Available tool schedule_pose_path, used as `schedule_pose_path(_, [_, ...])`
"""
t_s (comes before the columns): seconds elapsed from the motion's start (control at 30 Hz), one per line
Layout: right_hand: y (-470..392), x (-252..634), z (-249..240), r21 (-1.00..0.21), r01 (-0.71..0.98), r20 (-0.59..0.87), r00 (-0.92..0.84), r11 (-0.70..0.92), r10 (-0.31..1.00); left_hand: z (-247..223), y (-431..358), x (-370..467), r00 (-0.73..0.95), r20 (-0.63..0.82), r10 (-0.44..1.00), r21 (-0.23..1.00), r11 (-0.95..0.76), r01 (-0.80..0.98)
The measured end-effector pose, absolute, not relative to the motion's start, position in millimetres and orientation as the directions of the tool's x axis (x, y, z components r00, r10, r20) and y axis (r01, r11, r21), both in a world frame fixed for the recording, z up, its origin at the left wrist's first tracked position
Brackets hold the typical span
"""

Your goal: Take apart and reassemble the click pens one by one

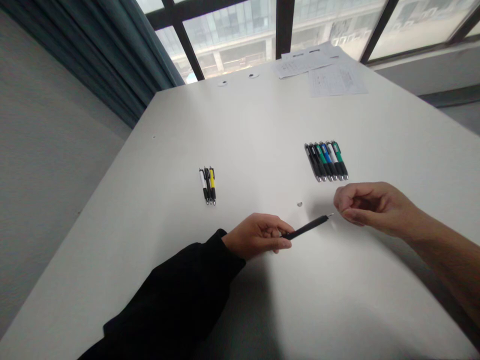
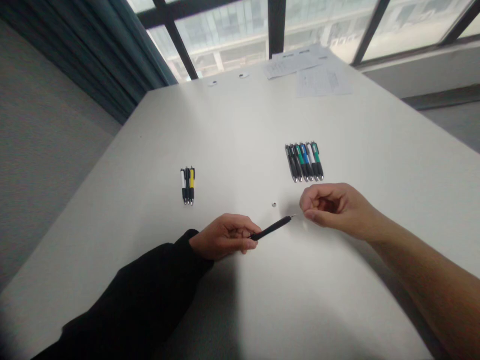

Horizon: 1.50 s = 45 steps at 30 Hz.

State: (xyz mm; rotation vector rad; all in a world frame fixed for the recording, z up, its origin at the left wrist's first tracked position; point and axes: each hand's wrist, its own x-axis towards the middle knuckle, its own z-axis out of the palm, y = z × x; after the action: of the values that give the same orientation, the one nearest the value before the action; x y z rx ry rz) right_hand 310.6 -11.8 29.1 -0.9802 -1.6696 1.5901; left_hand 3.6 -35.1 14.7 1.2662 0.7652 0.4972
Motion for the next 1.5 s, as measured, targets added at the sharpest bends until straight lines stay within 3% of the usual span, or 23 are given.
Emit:
schedule_pose_path(0.77, [-19,292,25,-0.984,0.173,-0.054,-0.511,0.042,0.858,10,-36,4,0.664,-0.241,0.708,0.963,0.258,0.076])
schedule_pose_path(0.87, [-18,291,23,-0.961,0.188,0.067,-0.559,0.204,0.827,11,-36,4,0.662,-0.242,0.709,0.962,0.263,0.070])
schedule_pose_path(1.0, [-14,283,15,-0.767,0.373,0.248,-0.578,0.522,0.777,12,-36,5,0.662,-0.247,0.708,0.961,0.264,0.076])
schedule_pose_path(1.1, [-12,269,6,-0.639,0.422,0.312,-0.623,0.643,0.718,11,-35,5,0.663,-0.236,0.710,0.965,0.254,0.072])
schedule_pose_path(1.2, [-11,261,2,-0.591,0.378,0.346,-0.679,0.713,0.647,11,-35,5,0.664,-0.234,0.710,0.965,0.251,0.071])
schedule_pose_path(1.33, [-10,268,8,-0.689,0.375,0.312,-0.620,0.621,0.720,12,-35,5,0.656,-0.244,0.714,0.964,0.253,0.083])
schedule_pose_path(1.4, [-10,277,14,-0.812,0.367,0.232,-0.512,0.455,0.827,11,-35,4,0.648,-0.245,0.721,0.963,0.260,0.075])
schedule_pose_path(1.5, [-10,292,21,-0.957,0.211,0.120,-0.334,0.199,0.935,11,-36,3,0.647,-0.250,0.720,0.961,0.268,0.073])
